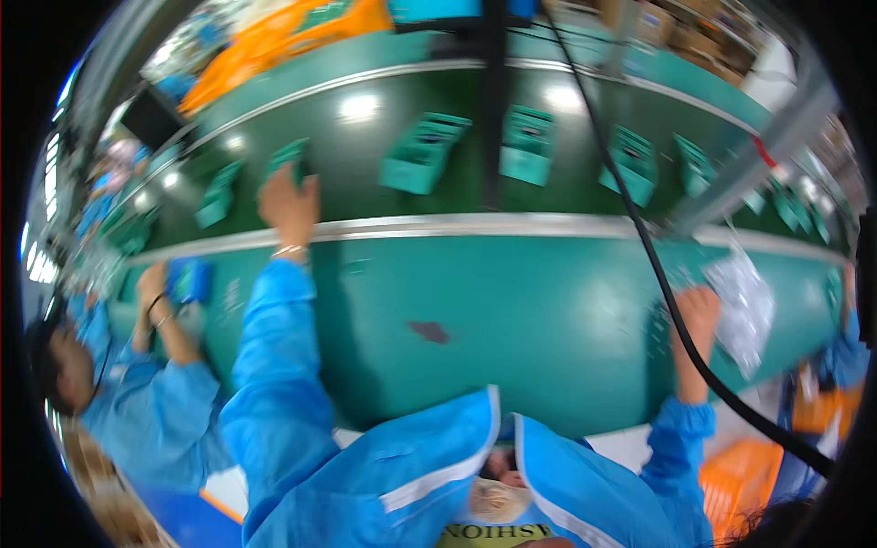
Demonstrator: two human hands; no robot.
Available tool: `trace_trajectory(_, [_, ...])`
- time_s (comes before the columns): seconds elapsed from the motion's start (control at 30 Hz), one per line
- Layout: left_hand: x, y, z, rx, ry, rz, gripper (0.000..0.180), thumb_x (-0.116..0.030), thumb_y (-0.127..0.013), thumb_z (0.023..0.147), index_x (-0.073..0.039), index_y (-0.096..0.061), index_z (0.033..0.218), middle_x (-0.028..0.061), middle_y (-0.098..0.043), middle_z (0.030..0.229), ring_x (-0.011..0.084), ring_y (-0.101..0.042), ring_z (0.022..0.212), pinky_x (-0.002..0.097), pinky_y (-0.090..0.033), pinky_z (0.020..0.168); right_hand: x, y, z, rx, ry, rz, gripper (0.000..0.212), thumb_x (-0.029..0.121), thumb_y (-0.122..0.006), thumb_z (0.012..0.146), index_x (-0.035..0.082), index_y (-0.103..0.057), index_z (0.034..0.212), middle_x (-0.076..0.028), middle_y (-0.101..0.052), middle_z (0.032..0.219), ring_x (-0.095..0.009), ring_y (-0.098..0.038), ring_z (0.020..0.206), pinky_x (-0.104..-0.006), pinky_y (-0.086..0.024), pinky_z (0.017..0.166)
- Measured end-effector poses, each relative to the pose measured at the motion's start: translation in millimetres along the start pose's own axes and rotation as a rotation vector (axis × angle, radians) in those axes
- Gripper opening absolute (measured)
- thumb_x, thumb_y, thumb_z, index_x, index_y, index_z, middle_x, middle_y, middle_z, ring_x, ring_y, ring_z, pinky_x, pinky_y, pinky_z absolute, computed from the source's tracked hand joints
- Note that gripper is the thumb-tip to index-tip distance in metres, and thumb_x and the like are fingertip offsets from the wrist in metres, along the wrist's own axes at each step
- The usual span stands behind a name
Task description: The person assembles electronic components into a green plastic electronics housing by hand on an assembly belt.
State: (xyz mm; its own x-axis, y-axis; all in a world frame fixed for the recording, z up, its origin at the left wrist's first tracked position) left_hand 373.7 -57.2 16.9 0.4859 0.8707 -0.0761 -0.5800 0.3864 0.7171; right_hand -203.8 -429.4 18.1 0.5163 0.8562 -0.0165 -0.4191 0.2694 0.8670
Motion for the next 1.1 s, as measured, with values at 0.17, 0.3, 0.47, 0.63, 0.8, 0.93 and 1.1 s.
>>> trace_trajectory(0.17, [4,6,-4,-0.053,-0.026,0.014,0.051,-0.046,-0.074,0.087,-0.015,-0.066,0.128,0.005,-0.067,0.119,0.0309,-0.056,0.121,0.0503,-0.044,0.096,9,15,2,-0.037,-0.024,0.109,0.008,0.006,-0.073,0.08,0.005,-0.066,0.084,-0.01,-0.064,0.089,-0.032,-0.06,0.1,-0.0456,-0.044,0.095])
trace_trajectory(0.3, [32,21,2,-0.035,0.031,0.156,0.045,-0.042,-0.075,0.087,-0.014,-0.068,0.121,0.0039,-0.068,0.112,0.029,-0.057,0.116,0.0496,-0.038,0.1,25,28,10,-0.035,-0.082,0.236,0.009,0.002,-0.072,0.082,0.004,-0.064,0.085,-0.01,-0.062,0.089,-0.032,-0.058,0.101,-0.0449,-0.043,0.096])
trace_trajectory(0.47, [30,64,-18,-0.065,-0.068,-0.002,0.022,-0.029,-0.072,0.09,-0.01,-0.069,0.101,0.0071,-0.068,0.098,0.0305,-0.062,0.102,0.0494,-0.039,0.097,63,48,22,-0.028,-0.062,0.505,0.012,-0.001,-0.074,0.079,0.003,-0.064,0.085,-0.01,-0.062,0.089,-0.032,-0.058,0.099,-0.0427,-0.044,0.094])
trace_trajectory(0.63, [-80,156,-98,0.03,-0.394,-0.334,0.021,-0.016,-0.076,0.083,-0.006,-0.061,0.094,0.0081,-0.06,0.089,0.0329,-0.058,0.094,0.0515,-0.041,0.096,107,46,30,0.063,-0.078,0.803,0.014,0.0,-0.079,0.075,0.004,-0.069,0.083,-0.009,-0.063,0.085,-0.031,-0.06,0.095,-0.0412,-0.047,0.088])
trace_trajectory(0.8, [-170,236,-210,0.282,-0.79,-0.697,0.024,-0.014,-0.079,0.073,-0.011,-0.061,0.088,0.0045,-0.058,0.08,0.0265,-0.06,0.082,0.0513,-0.046,0.096,162,33,53,0.188,0.078,1.03,0.01,0.005,-0.08,0.081,0.007,-0.073,0.088,-0.007,-0.067,0.09,-0.028,-0.061,0.095,-0.0403,-0.048,0.088])
trace_trajectory(0.93, [-204,245,-240,0.426,-0.887,-0.859,0.02,-0.017,-0.077,0.076,-0.014,-0.061,0.087,0.0016,-0.058,0.081,0.0206,-0.06,0.082,0.0463,-0.049,0.095,188,14,55,0.21,0.123,1.054,0.012,0.006,-0.08,0.082,0.009,-0.073,0.092,-0.005,-0.068,0.092,-0.028,-0.061,0.099,-0.04,-0.046,0.091])
trace_trajectory(1.1, [-215,239,-250,0.458,-0.907,-0.869,0.012,-0.017,-0.07,0.079,-0.015,-0.06,0.086,0.0004,-0.056,0.082,0.0187,-0.06,0.084,0.0427,-0.049,0.093,203,-8,47,0.204,0.147,0.86,0.009,0.01,-0.079,0.082,0.01,-0.074,0.09,-0.001,-0.067,0.091,-0.025,-0.059,0.102,-0.04,-0.04,0.097])
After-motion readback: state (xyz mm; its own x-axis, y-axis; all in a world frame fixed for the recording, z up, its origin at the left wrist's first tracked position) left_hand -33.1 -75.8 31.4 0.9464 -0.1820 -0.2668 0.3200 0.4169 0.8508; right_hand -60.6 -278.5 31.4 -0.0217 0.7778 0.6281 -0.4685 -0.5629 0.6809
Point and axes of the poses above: each hand's wrist, its own z-axis towards the middle knuckle, its own y-axis out of the back of the hand, x = y × z, the point moved 8 cm from there along z, towards the middle knuckle
